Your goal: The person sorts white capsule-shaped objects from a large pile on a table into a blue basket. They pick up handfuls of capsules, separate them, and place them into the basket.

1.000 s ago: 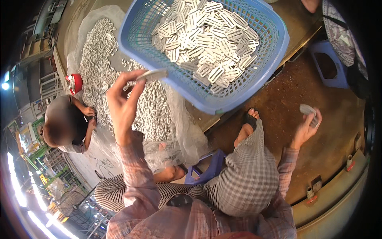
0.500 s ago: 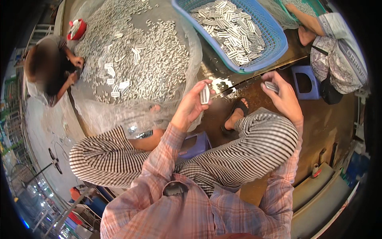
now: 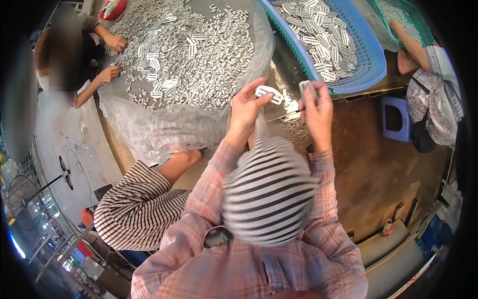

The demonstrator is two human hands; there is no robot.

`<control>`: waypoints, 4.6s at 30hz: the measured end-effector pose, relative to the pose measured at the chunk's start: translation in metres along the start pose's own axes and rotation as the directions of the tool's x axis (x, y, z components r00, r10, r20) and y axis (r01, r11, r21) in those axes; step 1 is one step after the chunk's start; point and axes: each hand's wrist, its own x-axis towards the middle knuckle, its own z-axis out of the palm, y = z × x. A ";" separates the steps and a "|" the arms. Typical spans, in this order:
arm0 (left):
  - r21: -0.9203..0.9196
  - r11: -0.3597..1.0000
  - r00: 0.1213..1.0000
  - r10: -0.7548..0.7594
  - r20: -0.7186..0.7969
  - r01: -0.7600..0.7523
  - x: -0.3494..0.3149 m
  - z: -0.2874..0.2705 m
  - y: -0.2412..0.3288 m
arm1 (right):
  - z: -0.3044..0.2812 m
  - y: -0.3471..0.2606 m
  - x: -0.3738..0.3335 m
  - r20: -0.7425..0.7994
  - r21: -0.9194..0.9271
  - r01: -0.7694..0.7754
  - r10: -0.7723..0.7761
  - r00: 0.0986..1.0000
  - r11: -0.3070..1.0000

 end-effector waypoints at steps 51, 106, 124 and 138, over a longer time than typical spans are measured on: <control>0.694 0.612 0.922 0.196 0.333 -0.381 0.119 -0.074 -0.101 | 0.017 0.178 0.041 0.053 -0.845 0.088 -0.081 0.995 0.527; 0.577 0.816 0.999 0.037 0.015 -0.039 0.123 -0.022 -0.116 | 0.003 0.121 0.017 -0.143 -0.841 0.182 -0.533 0.834 0.510; -0.140 0.895 0.902 0.402 -0.158 -0.423 0.125 0.038 0.076 | -0.040 -0.060 0.078 -0.350 -0.711 0.544 -0.895 0.276 0.445; 0.873 0.361 0.705 0.708 -0.027 -0.329 0.089 -0.083 0.074 | -0.035 -0.032 0.119 0.069 -0.965 0.221 -0.677 0.733 0.141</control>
